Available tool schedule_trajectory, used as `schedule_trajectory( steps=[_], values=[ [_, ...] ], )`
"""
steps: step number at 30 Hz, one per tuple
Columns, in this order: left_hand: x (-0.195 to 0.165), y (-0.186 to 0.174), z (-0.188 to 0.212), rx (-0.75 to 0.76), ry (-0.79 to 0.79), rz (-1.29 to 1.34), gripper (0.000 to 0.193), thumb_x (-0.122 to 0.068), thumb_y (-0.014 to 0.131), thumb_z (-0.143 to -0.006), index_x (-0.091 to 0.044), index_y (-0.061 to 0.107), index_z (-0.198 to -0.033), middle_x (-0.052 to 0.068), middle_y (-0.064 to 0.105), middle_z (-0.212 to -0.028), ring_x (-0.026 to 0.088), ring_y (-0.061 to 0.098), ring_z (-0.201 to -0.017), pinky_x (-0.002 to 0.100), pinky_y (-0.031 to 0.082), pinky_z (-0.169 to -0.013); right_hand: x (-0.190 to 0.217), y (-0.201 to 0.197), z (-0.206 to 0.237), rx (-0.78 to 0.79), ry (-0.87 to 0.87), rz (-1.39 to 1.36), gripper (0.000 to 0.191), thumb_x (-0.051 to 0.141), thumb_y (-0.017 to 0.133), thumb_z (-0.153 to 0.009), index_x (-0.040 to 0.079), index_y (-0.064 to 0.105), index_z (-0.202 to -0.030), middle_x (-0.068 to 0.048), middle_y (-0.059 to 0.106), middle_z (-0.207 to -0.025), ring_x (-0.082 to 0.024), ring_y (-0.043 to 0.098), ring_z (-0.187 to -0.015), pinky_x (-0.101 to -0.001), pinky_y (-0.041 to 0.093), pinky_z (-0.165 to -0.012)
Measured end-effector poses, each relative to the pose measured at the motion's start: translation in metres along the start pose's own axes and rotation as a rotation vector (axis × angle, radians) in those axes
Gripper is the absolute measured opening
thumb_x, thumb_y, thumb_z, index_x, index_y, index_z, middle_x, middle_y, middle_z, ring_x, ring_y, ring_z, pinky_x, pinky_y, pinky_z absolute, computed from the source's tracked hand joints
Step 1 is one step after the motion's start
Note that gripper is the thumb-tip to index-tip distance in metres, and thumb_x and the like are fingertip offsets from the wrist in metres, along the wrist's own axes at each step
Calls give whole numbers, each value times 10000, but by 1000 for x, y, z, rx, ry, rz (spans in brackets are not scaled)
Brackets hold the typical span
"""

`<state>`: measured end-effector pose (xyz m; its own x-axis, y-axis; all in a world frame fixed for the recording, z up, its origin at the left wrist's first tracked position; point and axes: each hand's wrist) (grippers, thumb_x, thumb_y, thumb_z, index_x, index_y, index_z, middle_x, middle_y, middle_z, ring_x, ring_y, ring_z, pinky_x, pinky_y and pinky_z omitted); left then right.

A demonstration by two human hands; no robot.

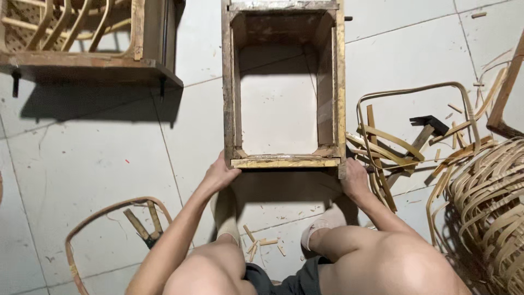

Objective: The person assembles a rectangular woven basket by inserting thin wooden strips into a wooden frame mold. They adjust the strips, fit a pre-woven basket body into the frame, and then place a woven lid on top.

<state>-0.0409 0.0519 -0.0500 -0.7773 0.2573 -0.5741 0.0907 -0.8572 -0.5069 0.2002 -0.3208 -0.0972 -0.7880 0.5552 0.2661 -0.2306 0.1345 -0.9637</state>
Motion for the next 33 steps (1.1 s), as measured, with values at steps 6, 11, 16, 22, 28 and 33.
schedule_trajectory(
  steps=[6, 11, 16, 22, 28, 33],
  values=[
    [16, 17, 38, 45, -36, -114, 906, -315, 702, -783, -139, 274, -1562, 242, 708, -1165, 396, 693, -1084, 472, 549, -970, -9, 11, 22, 147, 63, -117, 60, 72, 643, -692, 44, 691, -712, -241, 662, -719, -455, 652, -750, -540, 531, -641],
    [37, 36, 99, 273, -128, -8, 1049, -291, 720, -747, -179, 141, -1614, 213, 667, -1317, 357, 725, -1102, 437, 562, -1009, -6, 2, 66, 485, -18, -172, 128, 154, 623, -797, 80, 710, -855, -210, 699, -803, -432, 678, -791, -521, 561, -690],
    [47, 18, 108, 529, 15, 59, 1154, -415, 807, -773, -141, 73, -1620, 228, 426, -1510, 345, 441, -1396, 490, 393, -1182, -4, 6, 62, 710, -302, -586, 337, 220, 720, -824, 69, 718, -1124, -230, 722, -1042, -445, 675, -912, -500, 558, -771],
    [-9, -124, -3, 658, -64, -246, 941, -586, 713, -823, -149, 334, -1566, 101, 356, -1633, 287, 392, -1496, 476, 330, -1235, -48, -2, 45, 1453, -240, -48, 378, 325, 734, -899, 59, 734, -1168, -183, 740, -1084, -298, 701, -951, -410, 553, -823],
    [-120, -164, -130, 79, -117, 104, 958, -718, 504, -859, -164, 260, -1602, 151, 332, -1613, 320, 364, -1462, 591, 349, -1133, -118, -56, -120, 746, -24, 273, 198, 236, 474, -1031, 136, 607, -1139, -163, 731, -950, -337, 729, -878, -484, 591, -734],
    [-162, -123, -180, -156, -64, 379, 707, -561, 568, -964, 1, 594, -1392, 218, 584, -1404, 315, 545, -1247, 445, 447, -1027, -124, -75, -249, -238, 4, 121, 517, -19, 665, -813, 172, 606, -1290, -91, 651, -1002, -274, 622, -960, -458, 508, -797]
  ],
)
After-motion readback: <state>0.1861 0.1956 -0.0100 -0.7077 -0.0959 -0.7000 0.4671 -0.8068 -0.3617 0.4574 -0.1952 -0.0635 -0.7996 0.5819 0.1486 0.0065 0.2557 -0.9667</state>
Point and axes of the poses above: each hand's wrist, its own z-axis away from the middle knuckle, its own y-axis out of the palm, x = y × z
